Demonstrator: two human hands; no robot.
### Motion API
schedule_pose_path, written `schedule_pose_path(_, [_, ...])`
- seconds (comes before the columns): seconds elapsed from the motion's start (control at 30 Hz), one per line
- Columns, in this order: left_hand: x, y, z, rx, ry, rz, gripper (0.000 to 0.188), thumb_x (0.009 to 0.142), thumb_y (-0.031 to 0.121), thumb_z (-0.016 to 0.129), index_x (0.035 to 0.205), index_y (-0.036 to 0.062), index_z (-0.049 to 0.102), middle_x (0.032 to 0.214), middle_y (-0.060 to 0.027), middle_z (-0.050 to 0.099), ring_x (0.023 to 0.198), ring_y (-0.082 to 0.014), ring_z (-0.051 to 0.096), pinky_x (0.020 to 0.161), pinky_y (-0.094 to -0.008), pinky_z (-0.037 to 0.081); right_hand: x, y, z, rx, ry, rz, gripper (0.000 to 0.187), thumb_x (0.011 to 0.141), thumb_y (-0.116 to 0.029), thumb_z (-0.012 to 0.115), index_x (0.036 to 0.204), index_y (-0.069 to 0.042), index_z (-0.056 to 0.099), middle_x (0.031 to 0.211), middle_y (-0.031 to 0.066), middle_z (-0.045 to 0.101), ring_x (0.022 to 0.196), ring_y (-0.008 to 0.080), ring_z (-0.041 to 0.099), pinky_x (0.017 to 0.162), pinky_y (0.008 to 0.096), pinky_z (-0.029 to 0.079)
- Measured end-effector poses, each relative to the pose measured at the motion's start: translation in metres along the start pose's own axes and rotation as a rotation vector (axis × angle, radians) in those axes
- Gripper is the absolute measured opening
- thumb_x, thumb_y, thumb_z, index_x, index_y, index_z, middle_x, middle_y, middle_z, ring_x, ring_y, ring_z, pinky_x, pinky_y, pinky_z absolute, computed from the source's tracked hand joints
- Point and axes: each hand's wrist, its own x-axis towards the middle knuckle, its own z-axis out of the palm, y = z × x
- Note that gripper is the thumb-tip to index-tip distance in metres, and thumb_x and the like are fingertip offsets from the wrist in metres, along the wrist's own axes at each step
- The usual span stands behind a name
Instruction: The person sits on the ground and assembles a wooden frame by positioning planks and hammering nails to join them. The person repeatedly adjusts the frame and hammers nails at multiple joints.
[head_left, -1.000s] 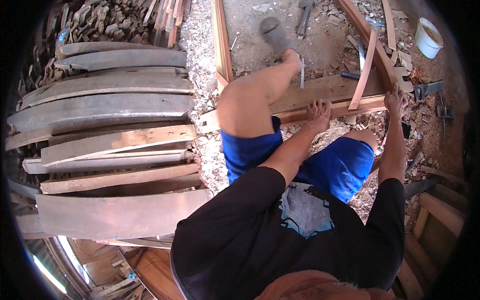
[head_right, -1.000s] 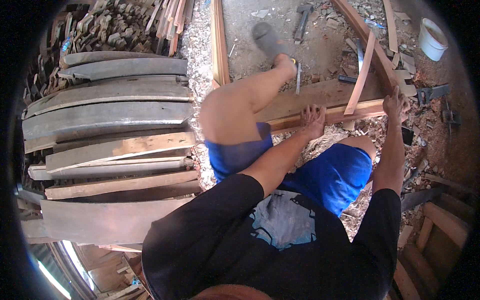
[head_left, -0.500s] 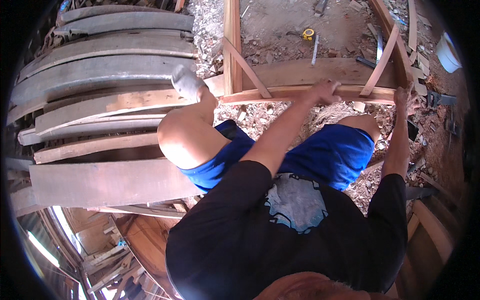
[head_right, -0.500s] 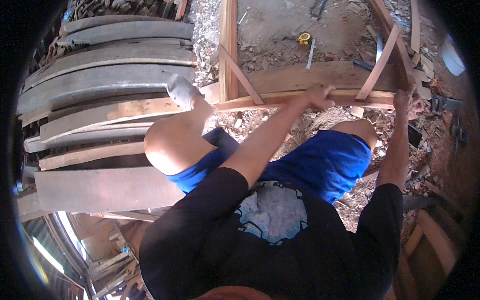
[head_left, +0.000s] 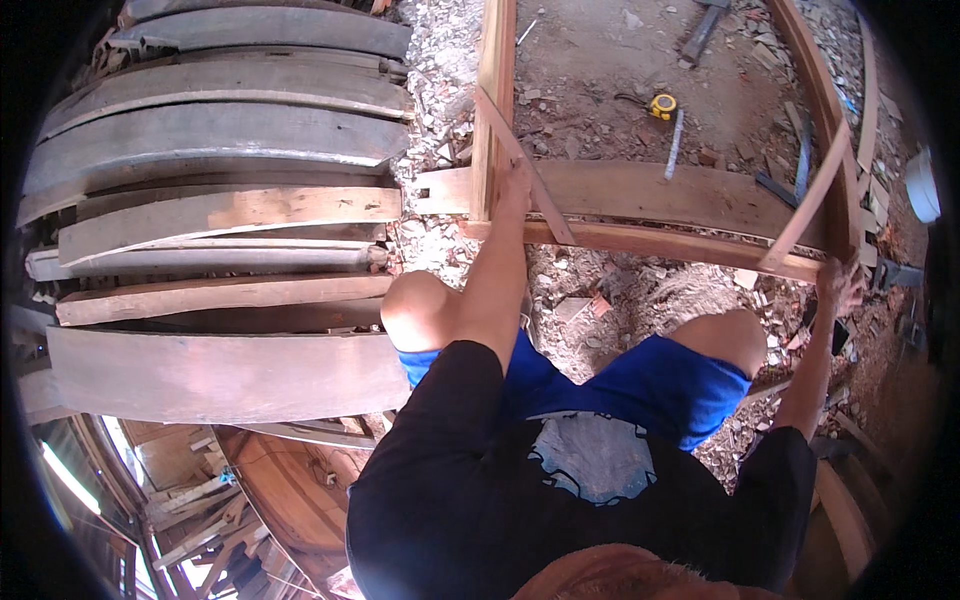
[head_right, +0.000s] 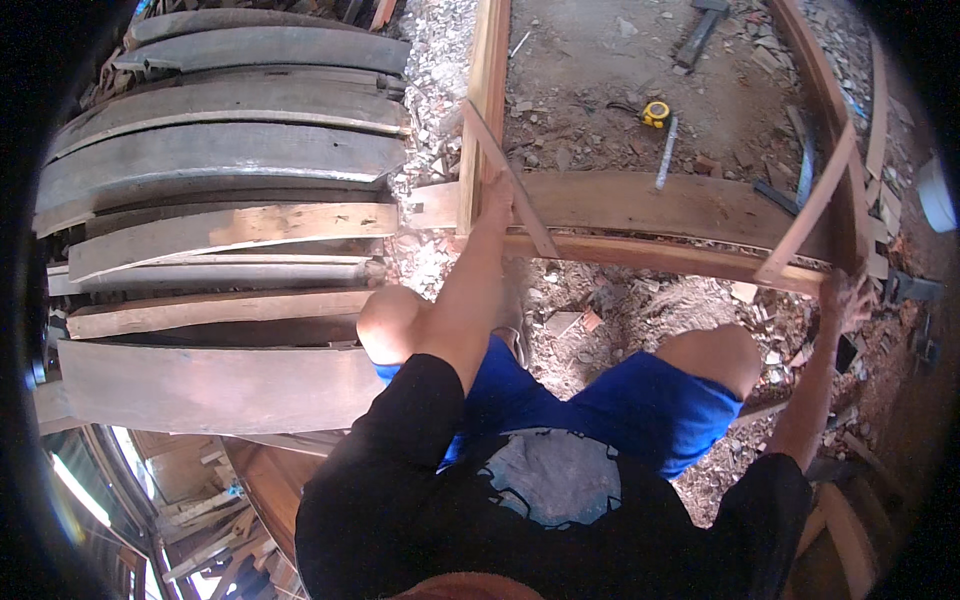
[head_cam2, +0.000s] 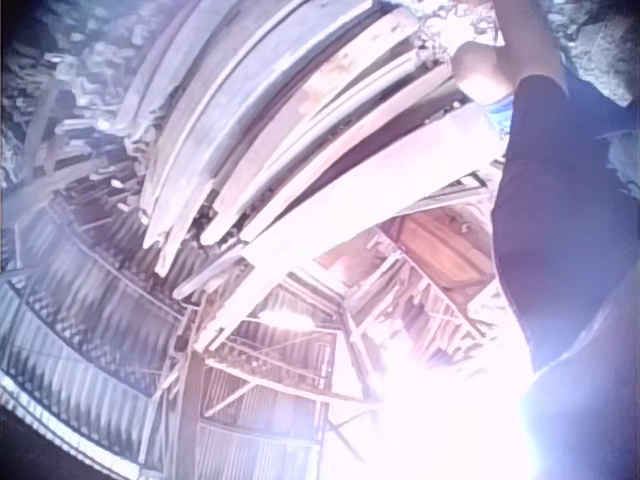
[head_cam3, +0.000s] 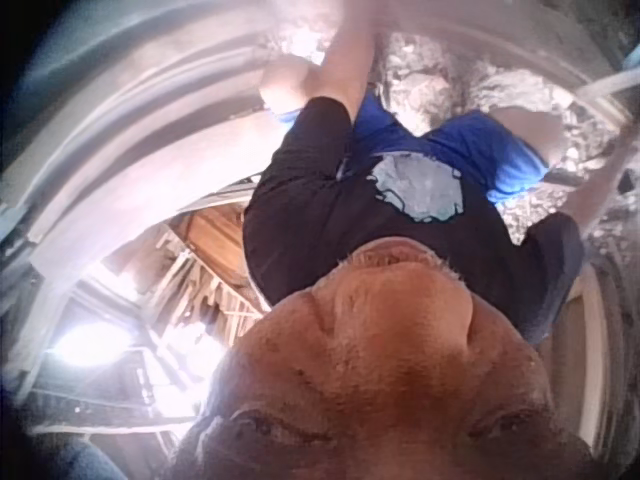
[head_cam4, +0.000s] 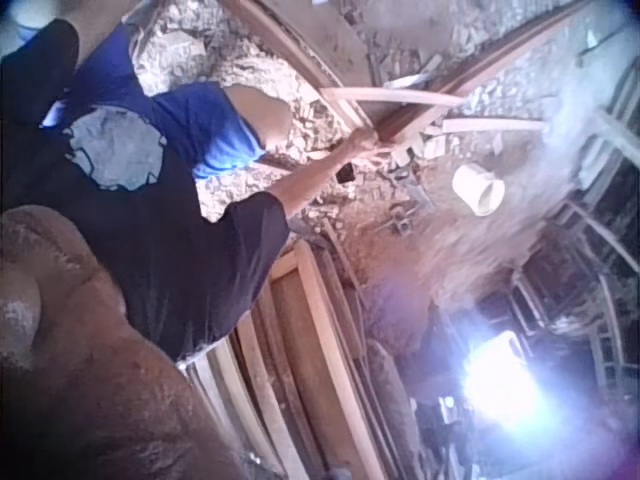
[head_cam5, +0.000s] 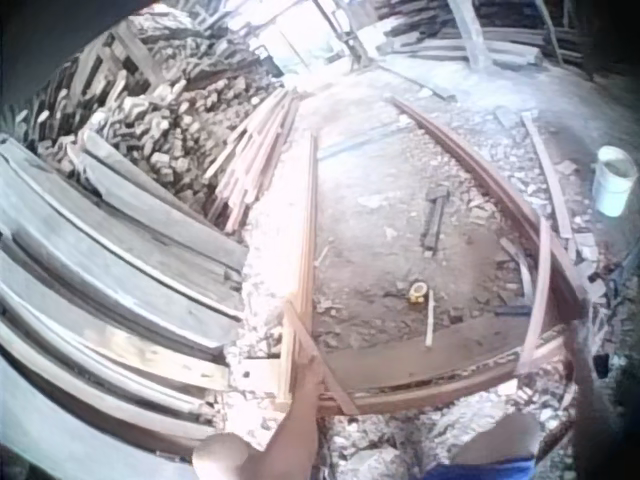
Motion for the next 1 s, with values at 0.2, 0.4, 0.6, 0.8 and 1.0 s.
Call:
schedule_pose_path(0.2, [-0.022, 0.011, 0.054, -0.755, -0.372, -0.144, 0.039, 0.112, 0.050, 0.047, 0.109, 0.0124, 0.059, 0.086, -0.0074, 0.066, 0.067, -0.0207, 0.062, 0.056, -0.0378, 0.052, 0.027, 0.062, 0.056, 0.031, 0.192, -0.032, 0.072, 0.097, -0.050, 0.059, 0.163, -0.029, 0.039, 0.168, 0.0045, 0.040, 0.153, 0.0331, 0.034, 0.118, 0.0584, 0.031])
schedule_pose_path(0.4, [0.018, -0.006, 0.073, -0.406, -0.329, -0.115, 0.053, 0.111, 0.061, 0.043, 0.107, 0.0104, 0.060, 0.074, -0.0031, 0.054, 0.060, -0.0180, 0.052, 0.051, -0.0338, 0.046, 0.007, 0.108, 0.069, 0.263, 0.286, -0.026, 0.056, 0.097, -0.043, 0.062, 0.146, -0.015, 0.056, 0.155, 0.0144, 0.052, 0.141, 0.0398, 0.048, 0.115, 0.0538, 0.042])
schedule_pose_path(0.6, [0.000, 0.027, 0.054, -0.468, -0.312, -0.125, 0.051, 0.112, 0.061, 0.039, 0.097, 0.0138, 0.051, 0.069, 0.0030, 0.044, 0.054, -0.0135, 0.043, 0.048, -0.0298, 0.040, -0.050, 0.146, 0.014, 0.453, 0.380, 0.130, 0.043, 0.097, -0.031, 0.062, 0.132, -0.006, 0.069, 0.143, 0.0224, 0.063, 0.128, 0.0446, 0.061, 0.109, 0.0504, 0.051])
schedule_pose_path(0.8, [-0.021, 0.043, 0.066, -0.410, -0.323, -0.129, 0.050, 0.113, 0.058, 0.038, 0.099, 0.0119, 0.052, 0.071, 0.0024, 0.044, 0.056, -0.0134, 0.043, 0.050, -0.0289, 0.041, -0.153, 0.149, 0.005, 0.483, -0.248, 0.358, 0.045, 0.101, -0.034, 0.052, 0.140, -0.021, 0.070, 0.130, 0.0250, 0.071, 0.119, 0.0406, 0.068, 0.107, 0.0498, 0.050])
schedule_pose_path(1.0, [-0.014, 0.039, 0.053, -0.443, -0.299, -0.108, 0.047, 0.113, 0.051, 0.040, 0.094, 0.0099, 0.051, 0.070, 0.0018, 0.042, 0.055, -0.0130, 0.042, 0.049, -0.0286, 0.042, -0.113, 0.097, -0.033, 0.209, -0.140, 0.409, 0.036, 0.096, -0.029, 0.060, 0.126, -0.020, 0.077, 0.139, 0.0166, 0.070, 0.132, 0.0393, 0.062, 0.112, 0.0584, 0.044])
